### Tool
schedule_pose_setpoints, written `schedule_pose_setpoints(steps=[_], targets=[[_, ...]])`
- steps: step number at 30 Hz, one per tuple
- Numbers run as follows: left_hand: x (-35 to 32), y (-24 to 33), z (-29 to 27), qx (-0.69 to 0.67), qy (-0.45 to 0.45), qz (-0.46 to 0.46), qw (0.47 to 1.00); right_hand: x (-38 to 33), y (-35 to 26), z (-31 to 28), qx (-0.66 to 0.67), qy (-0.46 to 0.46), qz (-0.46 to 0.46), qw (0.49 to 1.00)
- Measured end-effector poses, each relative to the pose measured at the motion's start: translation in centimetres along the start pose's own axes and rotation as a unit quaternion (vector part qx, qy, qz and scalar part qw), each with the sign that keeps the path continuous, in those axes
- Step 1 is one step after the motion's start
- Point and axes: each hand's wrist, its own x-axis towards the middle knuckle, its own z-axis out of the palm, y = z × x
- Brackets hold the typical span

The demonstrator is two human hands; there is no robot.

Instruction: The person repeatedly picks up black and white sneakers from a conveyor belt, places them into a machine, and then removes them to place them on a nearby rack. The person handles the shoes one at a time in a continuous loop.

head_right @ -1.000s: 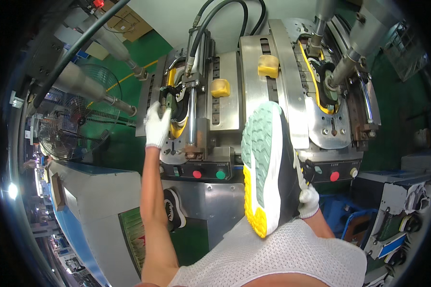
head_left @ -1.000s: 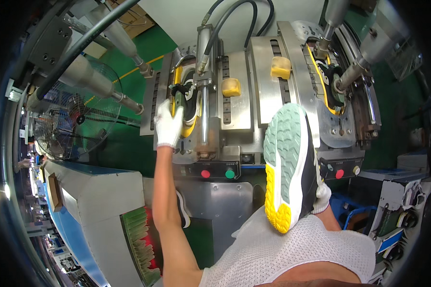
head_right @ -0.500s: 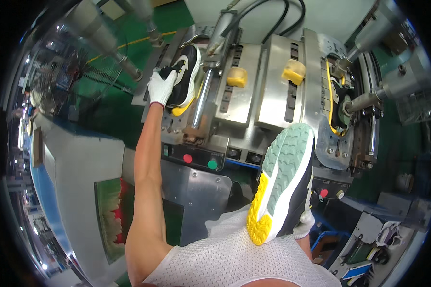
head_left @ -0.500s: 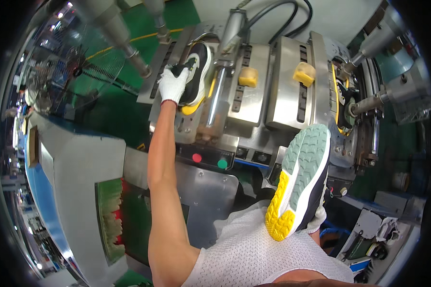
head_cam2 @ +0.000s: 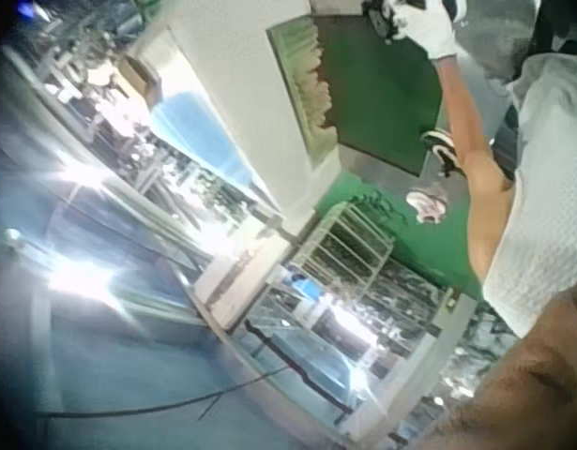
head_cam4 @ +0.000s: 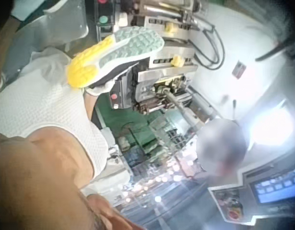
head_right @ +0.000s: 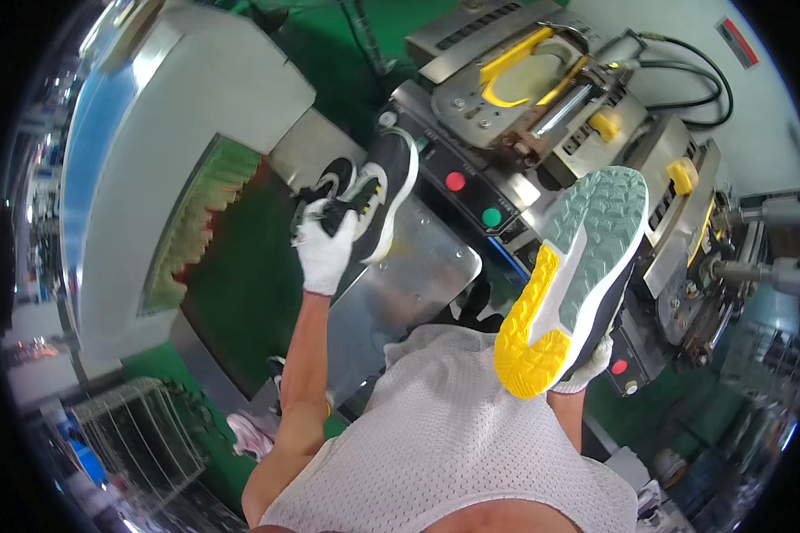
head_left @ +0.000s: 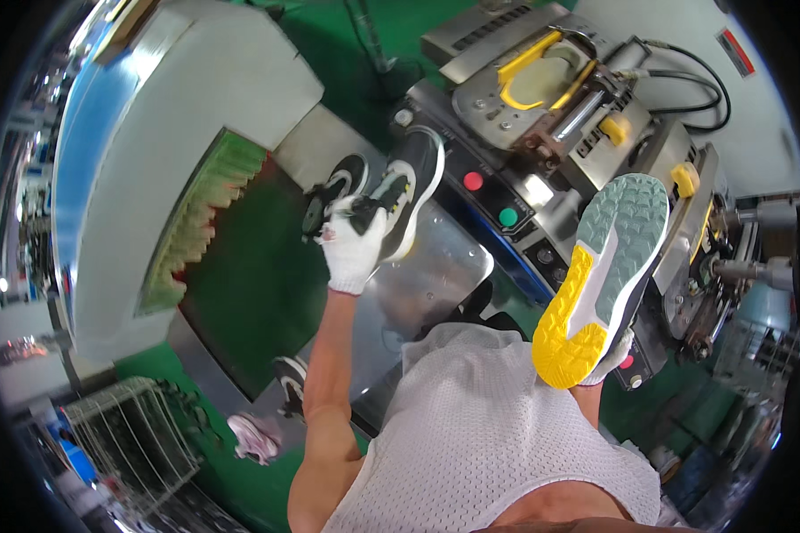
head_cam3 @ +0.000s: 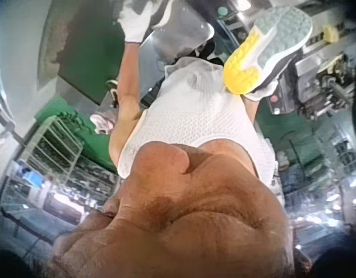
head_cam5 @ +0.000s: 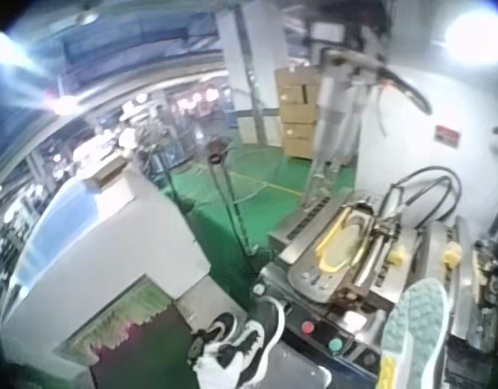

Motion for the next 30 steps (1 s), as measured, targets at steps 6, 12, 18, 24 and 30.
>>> schedule_pose_setpoints(steps=[6,12,18,24,30], targets=[[-2.6,-14.6,2.4,0.196,-0.009,-0.035,0.980,-2.2,2.4,1.2,-0.082,0.046,-0.046,0.995],[-1.5,-12.4,1.7,0.313,-0.080,-0.092,0.942,-6.0,2.4,2.9,-0.028,0.112,0.012,0.993],[2.1,-13.0,4.8,0.251,-0.100,-0.017,0.963,-8.8,2.8,2.8,0.022,0.124,-0.106,0.986],[1.2,-8.8,3.5,0.155,-0.043,0.124,0.979,-12.1,-0.2,-0.3,0.086,0.135,-0.184,0.970],[-5.4,0.3,8.2,0.016,-0.163,0.136,0.977,-12.9,-3.9,-5.1,0.140,0.071,-0.254,0.954]])
